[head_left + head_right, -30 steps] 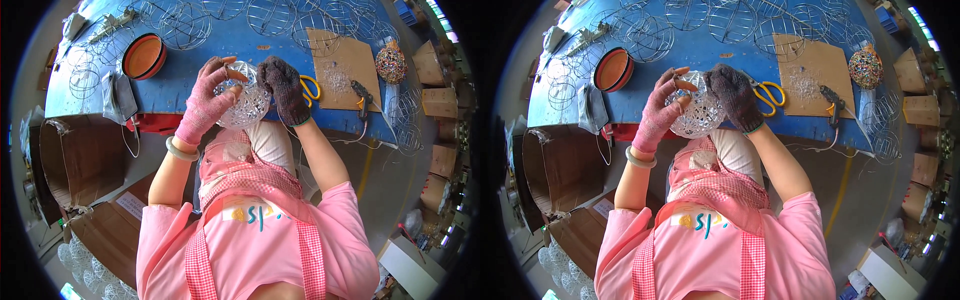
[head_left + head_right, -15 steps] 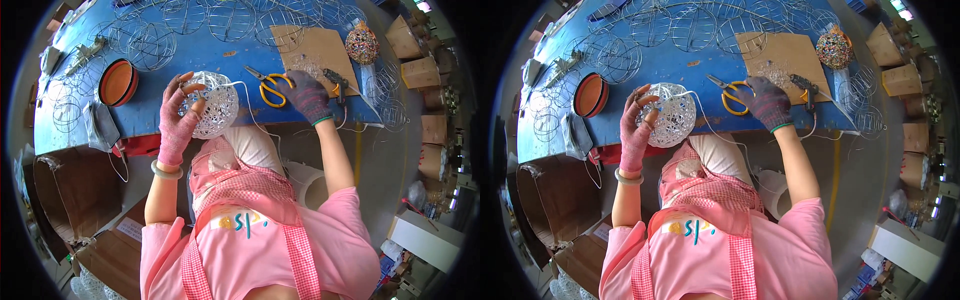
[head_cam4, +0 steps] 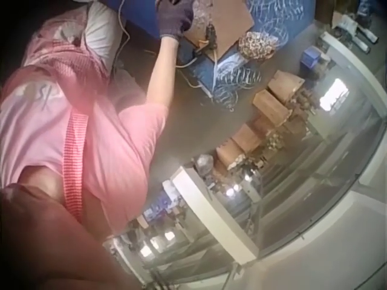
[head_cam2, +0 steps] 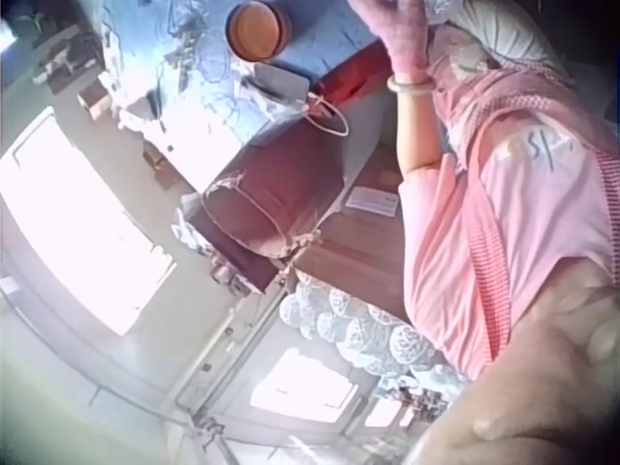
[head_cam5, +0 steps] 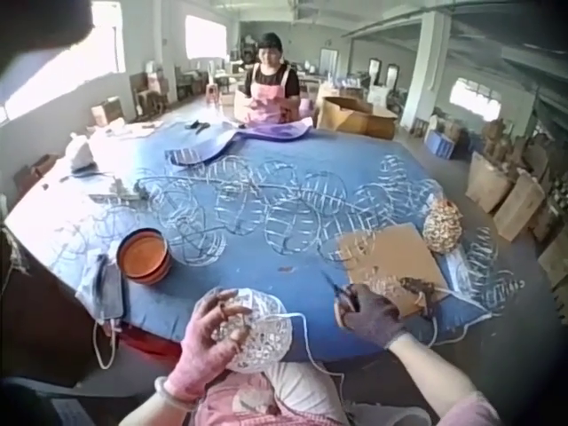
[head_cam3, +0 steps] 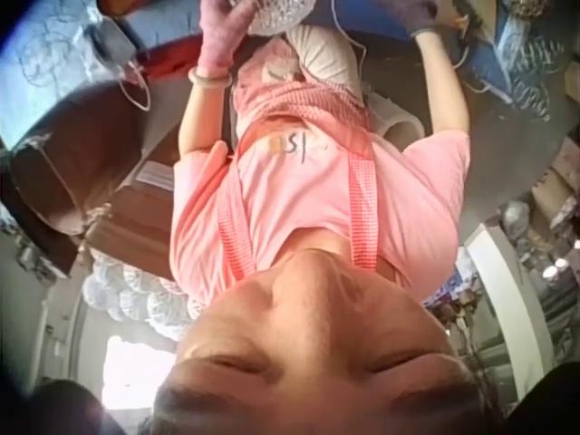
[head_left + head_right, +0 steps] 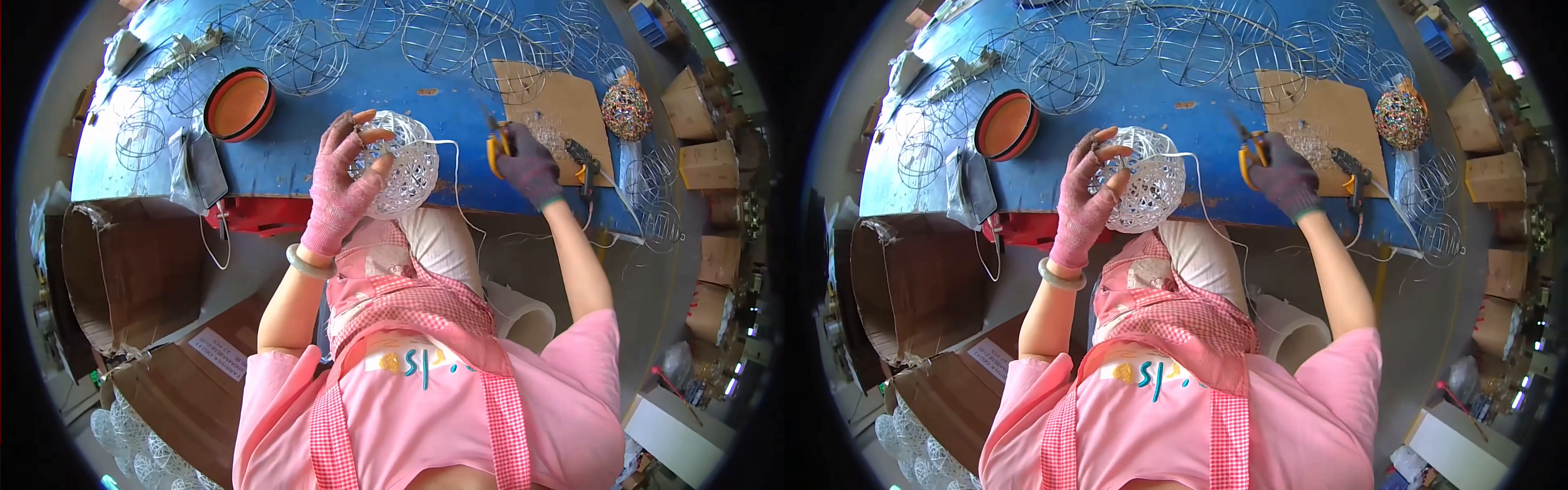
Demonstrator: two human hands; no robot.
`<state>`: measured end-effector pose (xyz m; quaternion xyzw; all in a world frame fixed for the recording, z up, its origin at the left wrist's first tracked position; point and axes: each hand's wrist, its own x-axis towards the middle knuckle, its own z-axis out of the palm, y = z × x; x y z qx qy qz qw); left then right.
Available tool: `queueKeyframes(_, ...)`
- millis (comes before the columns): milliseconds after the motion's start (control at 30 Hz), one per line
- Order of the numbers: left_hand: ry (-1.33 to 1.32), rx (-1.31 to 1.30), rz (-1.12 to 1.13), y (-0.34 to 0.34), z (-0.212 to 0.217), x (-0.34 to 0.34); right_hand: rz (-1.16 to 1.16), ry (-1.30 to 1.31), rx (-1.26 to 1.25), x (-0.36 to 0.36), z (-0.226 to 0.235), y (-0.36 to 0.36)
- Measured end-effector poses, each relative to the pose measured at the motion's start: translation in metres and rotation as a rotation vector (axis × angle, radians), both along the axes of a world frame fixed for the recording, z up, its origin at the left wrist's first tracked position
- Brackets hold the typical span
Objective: Gluing white thread components onto a spherical decorative ball using a hot glue gun.
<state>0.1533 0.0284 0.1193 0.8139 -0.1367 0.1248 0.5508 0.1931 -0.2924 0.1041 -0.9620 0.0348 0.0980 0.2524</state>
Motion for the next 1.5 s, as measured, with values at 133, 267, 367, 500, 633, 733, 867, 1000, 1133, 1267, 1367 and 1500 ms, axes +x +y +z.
queueKeyframes(133,0.011,-0.023,0.014,-0.001,-0.001,-0.001,-0.018,-0.103,0.797,-0.065,0.019,0.009)
queueKeyframes(267,-0.033,0.044,0.024,-0.006,-0.001,0.0,0.139,-0.208,0.298,-0.113,0.029,0.033)
queueKeyframes(367,-0.07,0.07,0.048,-0.009,0.0,-0.001,0.1,-0.199,0.224,-0.114,0.023,0.045)
queueKeyframes(500,-0.07,0.036,0.071,-0.011,-0.001,-0.001,0.087,-0.224,0.225,-0.105,0.017,0.058)
queueKeyframes(633,-0.097,0.099,0.09,-0.015,-0.002,-0.001,0.113,-0.294,0.269,-0.099,0.022,0.077)
queueKeyframes(733,-0.094,0.063,0.109,-0.017,-0.002,0.0,0.152,-0.394,0.262,-0.096,0.027,0.087)
queueKeyframes(867,-0.085,0.041,0.11,-0.018,-0.002,0.001,0.123,-0.303,0.362,-0.097,0.022,0.089)
queueKeyframes(1000,-0.083,0.025,0.094,-0.016,-0.002,0.002,0.067,-0.174,0.634,-0.097,-0.001,0.083)
queueKeyframes(1133,-0.043,-0.035,0.049,-0.013,-0.002,0.003,-0.135,-0.142,0.963,-0.089,-0.021,0.063)
queueKeyframes(1267,-0.069,-0.031,0.054,-0.016,-0.002,0.001,-0.224,-0.093,0.236,-0.06,-0.017,0.025)
queueKeyframes(1367,-0.032,-0.065,0.036,-0.017,-0.001,0.001,-0.167,-0.08,-0.167,-0.036,-0.015,0.018)
queueKeyframes(1500,0.017,-0.106,0.018,-0.014,-0.001,0.002,-0.133,-0.22,-0.189,-0.024,-0.03,0.023)
